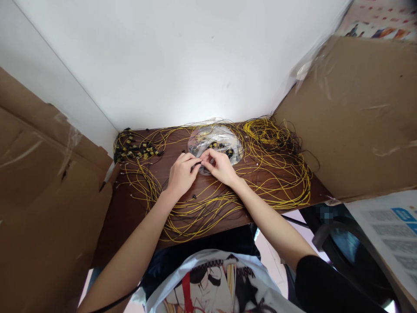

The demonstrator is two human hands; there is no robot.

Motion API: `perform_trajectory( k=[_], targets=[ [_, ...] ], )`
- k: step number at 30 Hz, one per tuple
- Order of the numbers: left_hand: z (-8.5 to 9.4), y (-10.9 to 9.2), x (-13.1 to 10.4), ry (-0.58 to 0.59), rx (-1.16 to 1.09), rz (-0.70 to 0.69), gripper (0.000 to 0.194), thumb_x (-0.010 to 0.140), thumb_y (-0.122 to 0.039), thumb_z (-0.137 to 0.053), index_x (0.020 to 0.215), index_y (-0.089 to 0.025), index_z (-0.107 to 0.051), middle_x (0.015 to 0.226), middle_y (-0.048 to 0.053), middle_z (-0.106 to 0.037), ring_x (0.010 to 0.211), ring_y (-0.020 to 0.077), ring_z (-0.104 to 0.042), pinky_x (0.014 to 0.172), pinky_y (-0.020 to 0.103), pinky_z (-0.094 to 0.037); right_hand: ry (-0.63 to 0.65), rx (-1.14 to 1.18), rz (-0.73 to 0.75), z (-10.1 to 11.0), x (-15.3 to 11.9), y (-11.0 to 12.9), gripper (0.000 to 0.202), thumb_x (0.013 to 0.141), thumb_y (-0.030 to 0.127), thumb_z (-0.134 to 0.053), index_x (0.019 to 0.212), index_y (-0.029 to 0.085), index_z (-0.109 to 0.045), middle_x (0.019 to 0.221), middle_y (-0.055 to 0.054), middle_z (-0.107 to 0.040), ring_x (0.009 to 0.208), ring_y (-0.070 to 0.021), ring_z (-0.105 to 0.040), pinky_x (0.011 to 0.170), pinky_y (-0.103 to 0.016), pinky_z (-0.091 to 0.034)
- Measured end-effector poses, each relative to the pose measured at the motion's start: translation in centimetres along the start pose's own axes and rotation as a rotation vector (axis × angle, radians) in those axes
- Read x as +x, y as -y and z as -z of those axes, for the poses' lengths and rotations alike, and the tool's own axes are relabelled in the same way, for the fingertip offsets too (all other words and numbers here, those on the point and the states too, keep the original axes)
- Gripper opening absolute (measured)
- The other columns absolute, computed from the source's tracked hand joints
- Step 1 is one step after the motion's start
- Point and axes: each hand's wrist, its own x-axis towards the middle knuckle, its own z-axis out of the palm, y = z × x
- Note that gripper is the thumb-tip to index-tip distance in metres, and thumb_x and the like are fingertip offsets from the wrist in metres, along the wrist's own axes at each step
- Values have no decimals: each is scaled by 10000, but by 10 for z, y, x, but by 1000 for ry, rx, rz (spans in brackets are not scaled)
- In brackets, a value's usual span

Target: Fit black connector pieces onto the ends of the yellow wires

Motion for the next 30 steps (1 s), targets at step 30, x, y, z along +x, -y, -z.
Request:
perform_trajectory(
  k=[30],
  targets=[
    [1, 4, 6, -170, -432, 278, 202, 768, -239, -593, 925, -150, -682, 832, 44, -683, 619, 112, -533, 591, 228, -424, -37, -158, 16, 2, 0, -2, 97, 834, 208, -549, 775, 169, -615, 722, -15, -611, 647, -130, -531, 604, -239, -385]
  ],
)
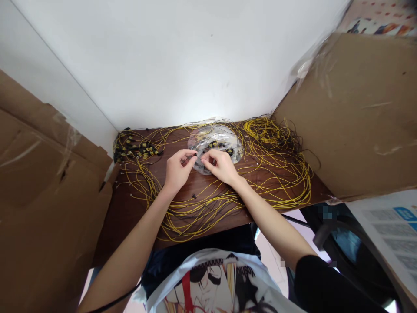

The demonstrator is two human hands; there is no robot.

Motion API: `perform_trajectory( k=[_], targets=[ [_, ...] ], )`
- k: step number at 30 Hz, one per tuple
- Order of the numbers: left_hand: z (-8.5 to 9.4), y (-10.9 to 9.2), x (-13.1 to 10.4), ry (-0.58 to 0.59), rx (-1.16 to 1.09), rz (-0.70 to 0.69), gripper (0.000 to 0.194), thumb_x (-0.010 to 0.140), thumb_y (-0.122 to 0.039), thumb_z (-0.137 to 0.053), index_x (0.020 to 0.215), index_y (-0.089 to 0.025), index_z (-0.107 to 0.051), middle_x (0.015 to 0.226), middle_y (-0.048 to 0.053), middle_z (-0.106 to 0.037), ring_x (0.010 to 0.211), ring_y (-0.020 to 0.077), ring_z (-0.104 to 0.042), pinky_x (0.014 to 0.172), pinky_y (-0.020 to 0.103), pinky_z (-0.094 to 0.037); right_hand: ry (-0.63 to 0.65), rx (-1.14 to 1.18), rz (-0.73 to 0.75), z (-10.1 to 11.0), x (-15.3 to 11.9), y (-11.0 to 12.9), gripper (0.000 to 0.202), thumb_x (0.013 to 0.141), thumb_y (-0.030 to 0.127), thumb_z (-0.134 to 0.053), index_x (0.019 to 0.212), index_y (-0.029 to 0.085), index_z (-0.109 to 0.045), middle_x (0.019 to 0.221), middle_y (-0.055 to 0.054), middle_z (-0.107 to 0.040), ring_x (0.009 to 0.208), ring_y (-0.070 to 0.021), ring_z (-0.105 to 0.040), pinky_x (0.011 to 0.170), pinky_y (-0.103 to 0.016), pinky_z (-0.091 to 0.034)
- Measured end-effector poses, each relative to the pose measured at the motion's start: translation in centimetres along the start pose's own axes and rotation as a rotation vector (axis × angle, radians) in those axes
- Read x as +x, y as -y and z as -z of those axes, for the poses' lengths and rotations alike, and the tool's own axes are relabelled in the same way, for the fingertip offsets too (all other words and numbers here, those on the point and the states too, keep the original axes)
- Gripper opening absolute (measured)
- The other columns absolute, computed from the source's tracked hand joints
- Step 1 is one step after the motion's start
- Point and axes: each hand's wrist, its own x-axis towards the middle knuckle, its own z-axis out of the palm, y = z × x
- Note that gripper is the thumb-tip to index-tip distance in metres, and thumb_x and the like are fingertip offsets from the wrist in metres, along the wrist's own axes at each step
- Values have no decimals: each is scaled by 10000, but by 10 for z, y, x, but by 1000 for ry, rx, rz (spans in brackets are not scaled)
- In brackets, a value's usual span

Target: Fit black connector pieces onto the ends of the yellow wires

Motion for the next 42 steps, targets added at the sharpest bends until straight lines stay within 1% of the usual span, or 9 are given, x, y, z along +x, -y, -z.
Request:
perform_trajectory(
  k=[3, 8, 14, 17, 21, 25, 29, 35, 42],
  targets=[
    [-1, -2, -1, 25, 21, -9, 191, 762, -230, -591, 906, -146, -685, 799, 38, -674, 594, 106, -514, 570, 223, -413, 1, 7, 4, 0, 0, 1, 98, 834, 206, -548, 771, 167, -612, 708, -11, -604, 639, -127, -529, 606, -238, -386],
    [-3, -3, -3, 66, 20, 7, 181, 756, -232, -594, 889, -149, -685, 745, 30, -658, 629, 122, -547, 580, 224, -425, 10, 17, -1, 0, 0, 1, 106, 843, 223, -543, 790, 167, -616, 712, -11, -605, 641, -129, -534, 621, -240, -397],
    [-3, -4, -3, 41, 16, 19, 177, 755, -235, -590, 888, -161, -680, 716, 17, -645, 593, 112, -517, 554, 216, -407, -4, 21, 19, 1, 0, 1, 128, 857, 242, -540, 804, 166, -629, 720, -15, -619, 661, -133, -549, 631, -243, -401],
    [-2, -6, -2, 4, 32, 24, 178, 757, -217, -582, 898, -155, -670, 769, 23, -654, 595, 104, -504, 561, 216, -402, -13, 7, 10, 2, 1, 1, 149, 868, 252, -528, 804, 169, -633, 742, -22, -632, 681, -138, -553, 642, -248, -404],
    [-1, -8, -2, -24, 60, -28, 170, 773, -184, -559, 900, -149, -666, 805, 26, -620, 592, 92, -470, 562, 217, -379, -45, 40, -12, 3, 1, 1, 145, 871, 266, -530, 846, 170, -636, 772, -26, -642, 682, -135, -560, 646, -249, -417],
    [-1, -9, -2, 2, 94, -84, 174, 781, -164, -544, 892, -162, -677, 781, 12, -548, 578, 87, -427, 550, 218, -359, -51, 78, -15, 2, 1, 2, 146, 868, 285, -543, 893, 174, -635, 769, -20, -635, 684, -134, -563, 646, -248, -424],
    [-1, -12, -3, 34, 117, -94, 182, 768, -152, -550, 883, -172, -689, 786, 13, -531, 588, 92, -424, 552, 218, -366, -44, 71, -11, 2, 1, 4, 155, 873, 294, -535, 867, 172, -631, 749, -18, -619, 676, -133, -549, 639, -248, -425],
    [-1, -13, -4, 42, 127, -108, 175, 771, -154, -556, 875, -168, -696, 790, 16, -532, 591, 91, -421, 555, 221, -368, -54, 64, -11, 3, 1, 5, 157, 869, 284, -520, 806, 172, -611, 730, -23, -608, 670, -136, -547, 623, -247, -423],
    [0, -13, -3, 53, 126, -113, 189, 770, -147, -553, 893, -166, -696, 800, 19, -543, 594, 91, -423, 551, 218, -366, -160, 96, -61, 5, 2, 8, 111, 821, 225, -530, 735, 169, -571, 717, -11, -601, 622, -114, -522, 596, -236, -414]
  ],
)
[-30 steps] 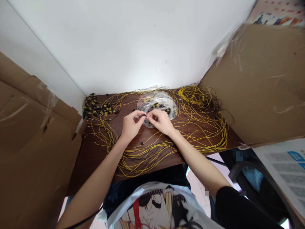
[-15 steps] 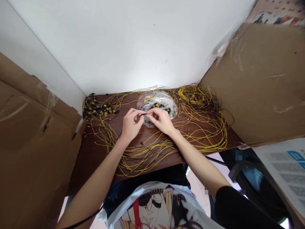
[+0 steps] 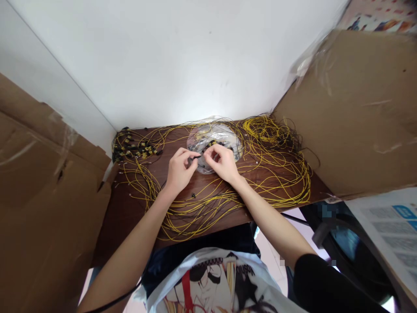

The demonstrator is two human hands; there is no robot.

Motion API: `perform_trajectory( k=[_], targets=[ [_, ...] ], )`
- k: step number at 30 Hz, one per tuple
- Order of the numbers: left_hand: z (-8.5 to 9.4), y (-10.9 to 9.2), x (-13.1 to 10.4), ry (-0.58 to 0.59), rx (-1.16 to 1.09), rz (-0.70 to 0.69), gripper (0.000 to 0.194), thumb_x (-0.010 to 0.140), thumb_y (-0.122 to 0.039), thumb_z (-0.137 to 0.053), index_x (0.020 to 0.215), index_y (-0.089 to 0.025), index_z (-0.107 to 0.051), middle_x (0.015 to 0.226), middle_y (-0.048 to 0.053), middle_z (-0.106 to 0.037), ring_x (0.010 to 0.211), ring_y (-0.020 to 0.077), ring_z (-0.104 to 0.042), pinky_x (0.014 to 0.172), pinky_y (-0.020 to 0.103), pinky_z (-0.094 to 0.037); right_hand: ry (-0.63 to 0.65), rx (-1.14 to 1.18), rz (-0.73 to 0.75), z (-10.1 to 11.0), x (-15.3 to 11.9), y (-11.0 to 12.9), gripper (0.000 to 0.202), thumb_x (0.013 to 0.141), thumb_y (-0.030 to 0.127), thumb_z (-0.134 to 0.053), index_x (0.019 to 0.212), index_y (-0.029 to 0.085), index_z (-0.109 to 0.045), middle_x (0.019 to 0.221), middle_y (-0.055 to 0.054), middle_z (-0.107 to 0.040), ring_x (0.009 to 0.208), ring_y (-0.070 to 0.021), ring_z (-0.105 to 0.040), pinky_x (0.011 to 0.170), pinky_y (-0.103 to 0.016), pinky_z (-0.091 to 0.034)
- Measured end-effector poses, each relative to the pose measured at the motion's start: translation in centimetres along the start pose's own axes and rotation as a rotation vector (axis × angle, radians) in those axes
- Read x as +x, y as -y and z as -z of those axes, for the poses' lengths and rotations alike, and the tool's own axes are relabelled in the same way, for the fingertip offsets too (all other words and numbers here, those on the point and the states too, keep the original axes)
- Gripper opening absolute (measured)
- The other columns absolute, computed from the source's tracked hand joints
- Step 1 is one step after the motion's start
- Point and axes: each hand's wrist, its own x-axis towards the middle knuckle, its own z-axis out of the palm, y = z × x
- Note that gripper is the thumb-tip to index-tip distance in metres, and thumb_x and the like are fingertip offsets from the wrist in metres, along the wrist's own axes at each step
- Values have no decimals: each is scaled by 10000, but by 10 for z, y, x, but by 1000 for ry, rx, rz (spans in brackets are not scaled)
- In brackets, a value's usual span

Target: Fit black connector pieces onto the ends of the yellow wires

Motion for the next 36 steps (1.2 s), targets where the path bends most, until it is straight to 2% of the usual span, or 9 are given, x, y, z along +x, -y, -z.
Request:
perform_trajectory(
  k=[10, 14, 19, 23, 26, 31, 36],
  targets=[
    [-4, 10, -1, -2, 0, 60, 188, 778, -221, -571, 905, -182, -704, 632, -3, -565, 559, 108, -463, 557, 227, -382, -129, 106, -151, 2, 2, -2, 156, 819, 289, -541, 729, 165, -569, 680, -6, -588, 572, -104, -498, 538, -226, -392],
    [-4, 12, -1, -9, -22, 76, 195, 781, -246, -574, 907, -181, -709, 651, 6, -612, 560, 109, -480, 559, 226, -393, -93, 113, -148, 2, 2, -2, 162, 841, 314, -533, 805, 164, -583, 712, -9, -595, 594, -107, -508, 547, -225, -396],
    [-5, 13, -1, 15, -55, 89, 240, 789, -266, -569, 958, -169, -710, 751, 43, -683, 599, 127, -546, 575, 236, -423, -19, 80, -58, 1, 1, -1, 146, 858, 282, -516, 830, 164, -598, 753, -20, -614, 614, -110, -518, 572, -230, -408],
    [-5, 13, -2, 18, -51, 85, 247, 784, -275, -577, 961, -165, -709, 792, 54, -698, 625, 138, -576, 586, 243, -438, 68, 37, 0, 0, 0, -1, 130, 851, 256, -523, 869, 173, -622, 745, -17, -623, 641, -125, -546, 614, -243, -429],
    [-5, 12, -2, 17, -39, 83, 238, 780, -273, -582, 951, -168, -710, 779, 48, -701, 619, 137, -582, 578, 240, -438, 86, 18, 15, -1, -1, -2, 123, 849, 256, -536, 872, 177, -627, 739, -11, -621, 651, -125, -555, 622, -241, -429],
    [-4, 7, -1, 29, -67, 87, 225, 791, -255, -570, 947, -163, -704, 834, 55, -721, 674, 154, -627, 627, 255, -467, 59, 45, -27, -1, 0, -1, 145, 858, 290, -535, 842, 174, -622, 739, -15, -622, 635, -121, -548, 587, -231, -421],
    [-4, 5, -1, 38, -114, 112, 232, 794, -241, -570, 968, -148, -693, 822, 60, -730, 686, 164, -644, 633, 263, -472, -52, 140, -125, -1, 1, -4, 164, 851, 319, -543, 850, 168, -606, 738, -17, -625, 633, -117, -553, 570, -226, -422]
  ],
)
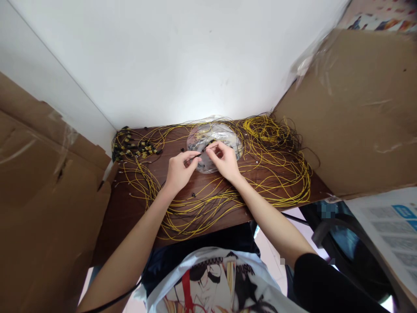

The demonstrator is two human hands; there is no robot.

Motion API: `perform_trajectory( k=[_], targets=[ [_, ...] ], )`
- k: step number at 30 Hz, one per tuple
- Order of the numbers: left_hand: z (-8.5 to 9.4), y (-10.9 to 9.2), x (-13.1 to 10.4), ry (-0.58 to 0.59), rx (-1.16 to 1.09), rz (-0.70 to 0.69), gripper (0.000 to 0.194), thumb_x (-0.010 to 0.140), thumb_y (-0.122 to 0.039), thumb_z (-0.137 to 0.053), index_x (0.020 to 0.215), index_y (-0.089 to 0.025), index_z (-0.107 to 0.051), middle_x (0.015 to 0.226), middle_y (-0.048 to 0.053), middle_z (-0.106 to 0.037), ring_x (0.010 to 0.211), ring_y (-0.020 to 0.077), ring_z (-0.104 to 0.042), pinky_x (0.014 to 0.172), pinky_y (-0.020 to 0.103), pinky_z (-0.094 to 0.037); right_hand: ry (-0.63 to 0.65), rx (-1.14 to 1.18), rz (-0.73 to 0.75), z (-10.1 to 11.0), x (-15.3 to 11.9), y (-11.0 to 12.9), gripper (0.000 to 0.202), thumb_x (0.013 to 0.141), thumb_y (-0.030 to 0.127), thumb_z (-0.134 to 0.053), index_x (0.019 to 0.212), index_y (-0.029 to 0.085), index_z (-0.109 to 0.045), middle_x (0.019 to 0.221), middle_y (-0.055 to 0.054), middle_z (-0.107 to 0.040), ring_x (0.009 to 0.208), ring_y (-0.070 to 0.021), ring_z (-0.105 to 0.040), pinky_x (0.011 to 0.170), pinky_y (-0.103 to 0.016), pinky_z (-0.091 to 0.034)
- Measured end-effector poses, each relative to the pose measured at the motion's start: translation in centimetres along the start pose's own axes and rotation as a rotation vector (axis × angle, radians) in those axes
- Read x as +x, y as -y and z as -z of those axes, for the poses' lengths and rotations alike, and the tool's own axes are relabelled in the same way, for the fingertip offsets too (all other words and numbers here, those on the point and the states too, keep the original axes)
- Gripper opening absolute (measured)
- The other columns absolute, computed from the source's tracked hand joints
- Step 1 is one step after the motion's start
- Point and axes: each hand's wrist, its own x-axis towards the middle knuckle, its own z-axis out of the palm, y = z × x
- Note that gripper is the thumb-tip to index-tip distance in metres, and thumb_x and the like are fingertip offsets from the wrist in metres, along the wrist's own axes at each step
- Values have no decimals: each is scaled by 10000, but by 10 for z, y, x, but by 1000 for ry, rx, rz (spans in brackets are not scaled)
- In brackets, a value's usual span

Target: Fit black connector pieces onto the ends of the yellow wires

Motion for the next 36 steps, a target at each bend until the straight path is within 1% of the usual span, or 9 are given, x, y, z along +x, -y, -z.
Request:
perform_trajectory(
  k=[3, 8, 13, 18, 23, 26, 28, 32, 36],
  targets=[
    [0, -1, 0, 0, -11, 9, 232, 792, -243, -571, 960, -138, -691, 806, 63, -730, 678, 163, -644, 628, 261, -471, -22, 44, -36, 1, 1, -2, 182, 847, 340, -546, 868, 167, -599, 752, -21, -633, 647, -119, -565, 585, -231, -433],
    [0, 0, 0, -7, 13, 4, 231, 782, -235, -566, 952, -145, -695, 785, 53, -728, 630, 149, -618, 593, 251, -453, 75, 126, -27, 0, 0, 0, 209, 816, 329, -593, 939, 161, -611, 751, -14, -637, 661, -122, -576, 610, -238, -437],
    [-1, 1, 0, -7, 40, -23, 234, 780, -236, -568, 950, -149, -704, 785, 49, -723, 598, 133, -574, 580, 243, -432, 121, 193, -41, -2, 2, -2, 216, 789, 346, -620, 890, 155, -619, 823, -28, -647, 698, -126, -585, 673, -255, -455],
    [0, 2, 0, -3, 79, -43, 237, 783, -258, -568, 940, -150, -710, 727, 37, -692, 569, 116, -522, 552, 228, -398, 118, 290, -95, -3, 4, -5, 286, 750, 357, -664, 952, 161, -612, 727, -2, -624, 650, -118, -570, 656, -252, -453],
    [1, 2, 1, -20, 64, -51, 232, 781, -251, -569, 934, -147, -709, 762, 36, -685, 585, 112, -521, 560, 225, -399, 149, 338, -74, -4, 4, -4, 200, 728, 337, -685, 802, 156, -640, 736, -15, -638, 660, -123, -570, 661, -264, -454],
    [1, 1, 1, -10, 48, -41, 229, 779, -251, -569, 930, -144, -704, 773, 38, -689, 590, 114, -532, 562, 225, -407, 133, 337, -87, -5, 4, -4, 187, 712, 327, -700, 775, 160, -647, 720, -11, -638, 651, -121, -565, 659, -269, -457],
    [0, 1, 1, 0, 35, -35, 230, 778, -250, -567, 931, -142, -701, 786, 40, -691, 605, 118, -550, 570, 224, -415, 123, 386, -133, -5, 4, -3, 202, 699, 341, -712, 768, 163, -645, 715, -8, -634, 639, -121, -567, 620, -261, -460],
    [0, 1, 2, -4, 18, -27, 230, 774, -242, -566, 931, -142, -701, 757, 34, -682, 620, 122, -568, 578, 221, -424, 54, 591, -295, -4, 6, -2, 250, 649, 367, -750, 745, 165, -637, 708, -3, -627, 633, -125, -593, 506, -220, -446],
    [0, 1, 1, -4, 2, -16, 231, 774, -243, -565, 930, -140, -701, 760, 38, -685, 636, 129, -586, 584, 222, -436, 8, 753, -379, -3, 7, -2, 250, 610, 338, -781, 736, 167, -650, 686, 9, -628, 647, -115, -612, 505, -190, -458]
  ],
)
